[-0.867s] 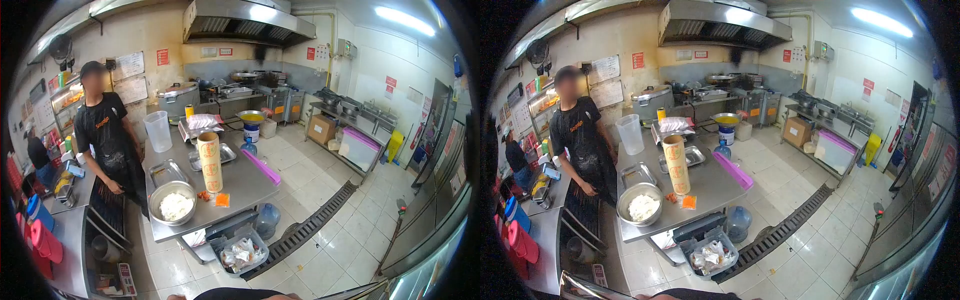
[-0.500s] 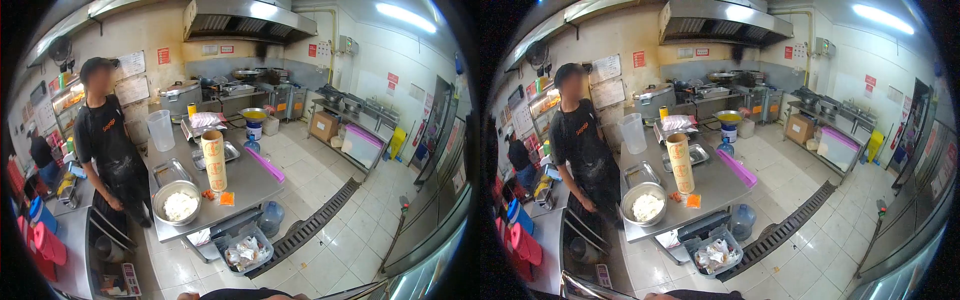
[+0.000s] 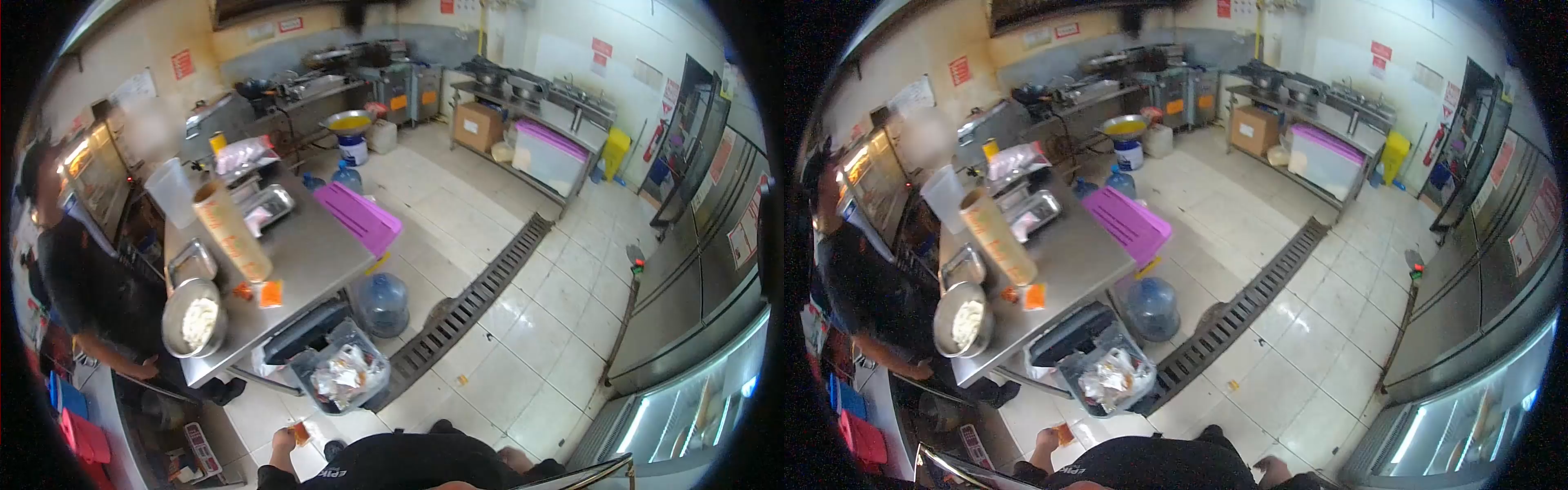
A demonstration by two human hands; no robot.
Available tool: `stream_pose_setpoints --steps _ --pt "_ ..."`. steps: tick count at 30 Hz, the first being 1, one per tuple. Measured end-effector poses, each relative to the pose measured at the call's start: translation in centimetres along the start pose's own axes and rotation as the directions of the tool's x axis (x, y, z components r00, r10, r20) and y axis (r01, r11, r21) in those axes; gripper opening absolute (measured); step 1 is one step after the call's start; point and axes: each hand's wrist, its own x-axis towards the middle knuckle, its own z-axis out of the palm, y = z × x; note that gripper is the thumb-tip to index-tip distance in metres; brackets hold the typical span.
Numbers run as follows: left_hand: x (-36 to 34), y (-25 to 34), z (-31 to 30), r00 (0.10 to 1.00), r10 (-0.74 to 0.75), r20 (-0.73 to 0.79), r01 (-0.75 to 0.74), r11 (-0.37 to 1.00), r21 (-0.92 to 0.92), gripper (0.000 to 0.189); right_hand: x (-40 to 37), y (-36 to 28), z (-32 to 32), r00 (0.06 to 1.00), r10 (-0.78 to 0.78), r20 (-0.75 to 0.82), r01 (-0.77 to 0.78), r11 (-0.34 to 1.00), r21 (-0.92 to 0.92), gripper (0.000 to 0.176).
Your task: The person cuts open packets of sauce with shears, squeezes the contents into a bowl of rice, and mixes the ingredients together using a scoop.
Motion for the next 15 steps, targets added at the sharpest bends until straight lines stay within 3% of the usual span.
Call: stream_pose_setpoints --steps 1,2,3,4,5,7,8,9,12,13,14,15 --pt "1.1 0.8 2.2 0.996 -0.042 -0.078 0.047 0.996 0.070 0.034 1.8 2.1 -2.0 0.992 0.108 0.073 -0.112 0.993 0.050 0.047" --pt "1.4 1.9 3.4 0.978 0.184 0.094 -0.205 0.922 0.330 0.035 9.7 9.3 -1.5 0.951 0.304 0.052 -0.301 0.951 -0.066 0.032" --pt "1.4 2.8 4.5 0.885 0.339 0.319 -0.461 0.729 0.506 0.035 17.2 15.8 -1.3 0.872 0.488 0.029 -0.477 0.862 -0.175 0.018" --pt "1.7 3.4 6.7 0.888 0.333 0.316 -0.444 0.799 0.405 0.034 14.8 7.4 -8.3 0.956 0.293 0.010 -0.268 0.890 -0.368 0.016" --pt "0.4 5.9 5.8 0.784 0.402 0.473 -0.585 0.732 0.348 0.030 17.1 9.2 -9.7 0.972 0.058 -0.227 -0.137 0.926 -0.352 0.017" --pt "-1.6 11.8 3.5 0.684 0.542 0.487 -0.691 0.695 0.198 0.029 19.6 5.7 -16.2 0.968 0.186 -0.166 -0.152 0.968 0.200 0.025" --pt "-0.1 13.7 3.7 0.586 0.612 0.532 -0.693 0.718 -0.063 0.025 21.3 4.3 -18.9 0.956 0.239 -0.169 -0.158 0.907 0.391 0.026" --pt "1.9 16.3 4.6 0.444 0.657 0.609 -0.840 0.541 0.029 0.022 23.1 3.1 -21.5 0.946 0.284 -0.156 -0.152 0.812 0.563 0.028" --pt "7.9 23.2 4.8 0.571 0.502 0.649 -0.678 0.735 0.028 0.021 28.9 3.9 -26.8 0.941 0.248 -0.232 -0.109 0.867 0.487 0.027" --pt "10.4 26.5 4.1 0.606 0.449 0.656 -0.613 0.789 0.026 0.021 31.2 6.8 -27.8 0.940 0.221 -0.261 -0.196 0.973 0.120 0.026" --pt "12.6 29.5 3.7 0.635 0.431 0.642 -0.583 0.812 0.032 0.020 34.2 12.7 -27.7 0.954 0.169 -0.248 -0.094 0.953 0.288 0.024" --pt "14.7 32.3 3.5 0.655 0.449 0.607 -0.578 0.816 0.020 0.020 35.6 15.9 -28.2 0.936 0.097 -0.339 -0.182 0.956 -0.228 0.030"
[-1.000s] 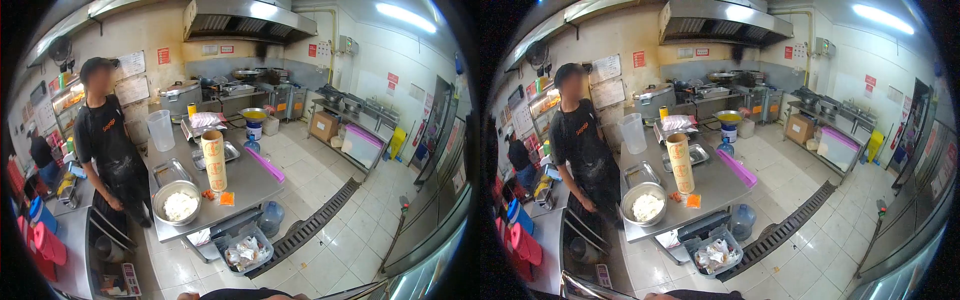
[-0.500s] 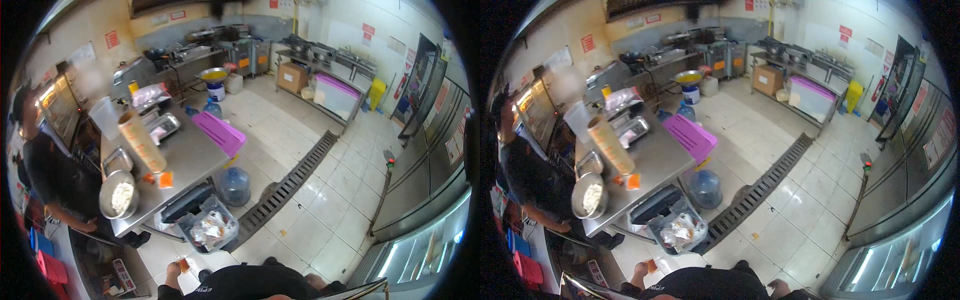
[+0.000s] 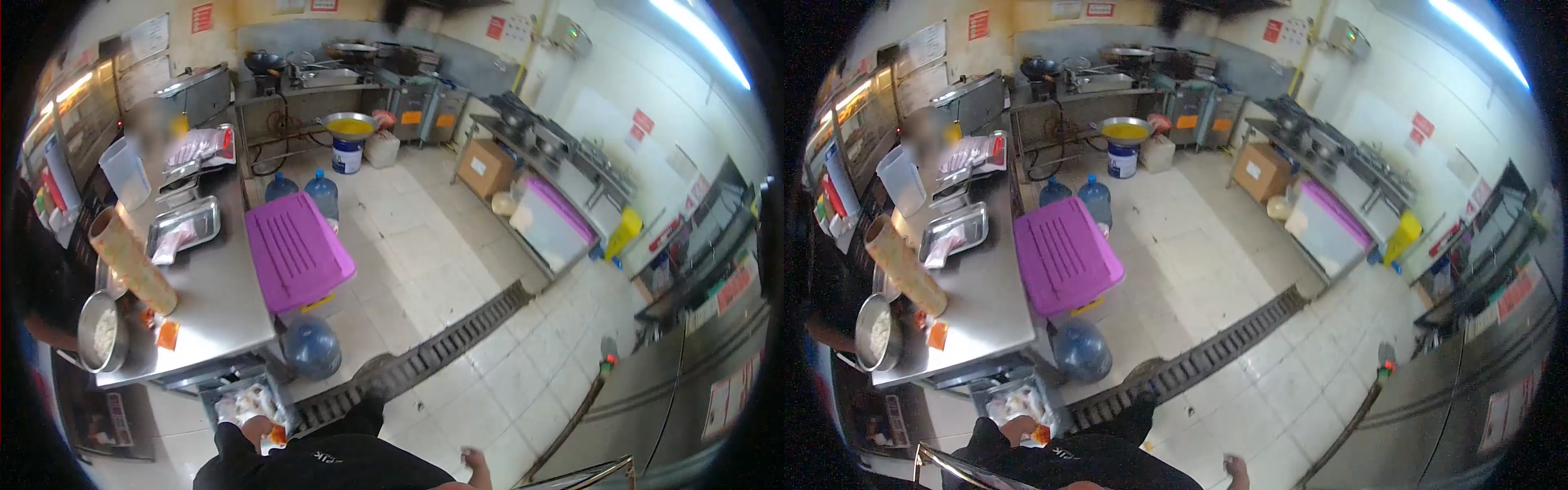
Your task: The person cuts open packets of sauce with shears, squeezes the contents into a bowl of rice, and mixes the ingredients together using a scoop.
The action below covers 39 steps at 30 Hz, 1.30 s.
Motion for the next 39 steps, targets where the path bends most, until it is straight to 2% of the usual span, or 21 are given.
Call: stream_pose_setpoints --steps 2,4,6,7,9,12,14,16,20,22,23,24,26,27,32,33,34,35,36,37,39 --pt "5.7 2.5 -3.1 0.963 0.137 -0.231 -0.133 0.991 0.033 0.019 0.3 -2.2 -4.2 0.974 0.211 0.079 -0.217 0.973 0.078 0.030" --pt "10.8 5.5 -6.1 0.691 0.326 -0.645 -0.325 0.937 0.126 0.019 1.8 -5.7 -7.5 0.913 0.368 0.175 -0.403 0.881 0.249 0.030" --pt "18.6 9.1 -15.0 0.982 0.173 -0.076 -0.171 0.985 0.039 0.018 5.4 -9.1 -11.2 0.901 0.391 0.188 -0.433 0.838 0.333 0.030" --pt "21.0 13.2 -18.1 0.987 -0.122 -0.105 0.120 0.992 -0.024 0.017 7.7 -11.0 -12.9 0.899 0.395 0.191 -0.439 0.820 0.368 0.030" --pt "28.2 12.9 -22.4 0.961 0.051 -0.272 0.039 0.949 0.313 0.024 12.5 -14.2 -16.0 0.898 0.392 0.200 -0.440 0.796 0.415 0.030" --pt "32.2 18.6 -31.4 0.868 -0.163 -0.470 0.182 0.983 -0.005 0.031 21.4 -17.7 -19.9 0.911 0.356 0.207 -0.411 0.807 0.424 0.030" --pt "34.8 20.6 -36.0 0.887 -0.193 -0.419 0.224 0.974 0.025 0.031 28.1 -19.3 -22.5 0.927 0.318 0.200 -0.373 0.839 0.396 0.030" --pt "37.2 21.6 -39.7 0.909 -0.250 -0.333 0.277 0.960 0.035 0.032 35.3 -20.6 -25.3 0.944 0.273 0.187 -0.323 0.883 0.340 0.030" --pt "38.5 21.3 -42.1 0.885 -0.373 -0.278 0.288 0.909 -0.302 0.035 51.8 -22.0 -32.3 0.978 0.194 0.077 -0.202 0.972 0.121 0.031" --pt "39.7 18.5 -42.0 0.890 -0.227 -0.396 0.231 0.972 -0.038 0.029 62.5 -24.6 -37.0 0.994 0.094 -0.061 -0.098 0.993 -0.066 0.031" --pt "40.7 17.4 -41.0 0.889 -0.012 -0.458 0.137 0.961 0.241 0.025 69.3 -27.7 -39.4 0.990 0.011 -0.142 -0.030 0.991 -0.132 0.031" --pt "40.8 16.6 -40.9 0.886 -0.030 -0.463 0.148 0.964 0.220 0.025 75.5 -33.1 -42.3 0.968 -0.104 -0.228 0.071 0.986 -0.148 0.031" --pt "41.8 16.0 -42.7 0.778 -0.521 -0.352 0.471 0.854 -0.221 0.027 83.6 -47.0 -49.0 0.882 -0.378 -0.283 0.388 0.921 -0.021 0.028" --pt "42.2 16.0 -43.4 0.738 -0.619 -0.268 0.527 0.777 -0.343 0.027 89.7 -51.5 -49.3 0.814 -0.457 -0.357 0.523 0.845 0.111 0.024" --pt "45.2 15.6 -49.5 0.700 -0.705 -0.116 0.565 0.646 -0.513 0.026 94.4 -77.7 -51.5 0.817 -0.569 -0.095 0.574 0.784 0.237 0.026" --pt "46.1 15.2 -51.8 0.691 -0.714 -0.112 0.566 0.631 -0.530 0.026 96.8 -79.6 -48.6 0.813 -0.573 -0.097 0.576 0.817 0.001 0.026" --pt "47.2 14.2 -54.2 0.681 -0.723 -0.117 0.567 0.622 -0.540 0.025 98.7 -80.9 -45.6 0.741 -0.671 -0.035 0.663 0.739 -0.123 0.027" --pt "47.9 13.4 -56.9 0.671 -0.731 -0.124 0.566 0.613 -0.551 0.025 101.7 -80.7 -40.8 0.651 -0.759 0.017 0.757 0.651 0.051 0.029" --pt "48.8 12.6 -59.6 0.660 -0.738 -0.141 0.564 0.610 -0.557 0.025 108.9 -77.5 -33.8 0.596 -0.732 0.330 0.742 0.659 0.122 0.032" --pt "50.2 11.4 -62.7 0.642 -0.747 -0.174 0.561 0.612 -0.558 0.025 109.1 -76.7 -31.6 0.539 -0.476 0.695 0.283 0.879 0.383 0.036" --pt "51.2 10.3 -70.3 0.561 -0.796 -0.226 0.580 0.573 -0.579 0.025 105.2 -78.7 -33.5 0.516 -0.246 0.820 0.363 0.930 0.051 0.034"
